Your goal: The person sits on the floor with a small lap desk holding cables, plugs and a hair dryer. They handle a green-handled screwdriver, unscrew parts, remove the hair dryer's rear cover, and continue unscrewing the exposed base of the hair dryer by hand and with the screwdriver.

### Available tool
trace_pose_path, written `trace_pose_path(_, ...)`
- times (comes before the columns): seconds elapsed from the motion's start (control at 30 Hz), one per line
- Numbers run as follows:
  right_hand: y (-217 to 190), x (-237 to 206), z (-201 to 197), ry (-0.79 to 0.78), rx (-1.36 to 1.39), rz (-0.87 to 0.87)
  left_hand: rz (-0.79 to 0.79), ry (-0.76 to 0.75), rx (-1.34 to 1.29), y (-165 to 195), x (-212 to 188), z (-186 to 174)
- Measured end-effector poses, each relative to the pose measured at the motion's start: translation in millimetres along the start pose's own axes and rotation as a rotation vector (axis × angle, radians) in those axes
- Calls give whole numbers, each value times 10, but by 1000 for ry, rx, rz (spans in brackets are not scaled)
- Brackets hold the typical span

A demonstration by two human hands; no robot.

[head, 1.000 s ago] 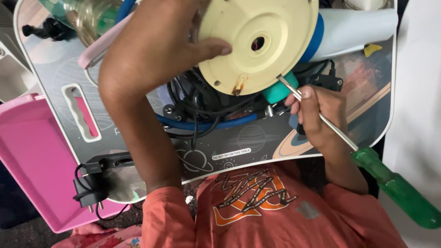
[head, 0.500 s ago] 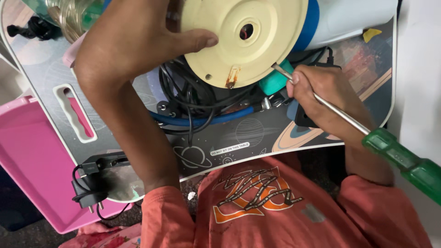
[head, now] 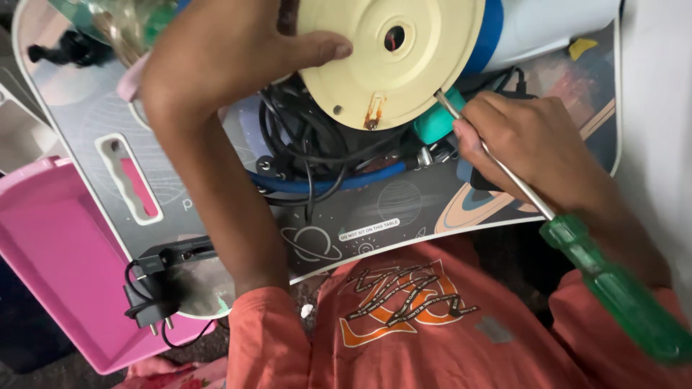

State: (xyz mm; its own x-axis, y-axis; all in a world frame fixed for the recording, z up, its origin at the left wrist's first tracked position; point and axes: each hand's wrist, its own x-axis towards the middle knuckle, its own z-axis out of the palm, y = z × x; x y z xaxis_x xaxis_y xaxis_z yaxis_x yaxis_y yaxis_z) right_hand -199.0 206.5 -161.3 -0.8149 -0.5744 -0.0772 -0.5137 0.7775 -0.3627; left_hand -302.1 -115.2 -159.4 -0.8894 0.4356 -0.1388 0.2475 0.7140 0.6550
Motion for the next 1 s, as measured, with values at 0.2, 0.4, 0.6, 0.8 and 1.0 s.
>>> trace_pose_path(0.2,-97,-77,151,237,-53,-6,296,103,-133,-78,58,134)
trace_pose_path(0.4,-373,-130,590,690,-89,-11,196,79,-195,-109,129,241)
trace_pose_path(0.6,-485,10,899,855,106,96,175,82,-146,-82,88,302)
trace_pose_path(0.8,-541,-152,1204,858,155,55,196,100,-67,-113,109,366)
trace_pose_path(1.0,-428,-874,1468,354,1104,217,238,138,-31,-220,159,470)
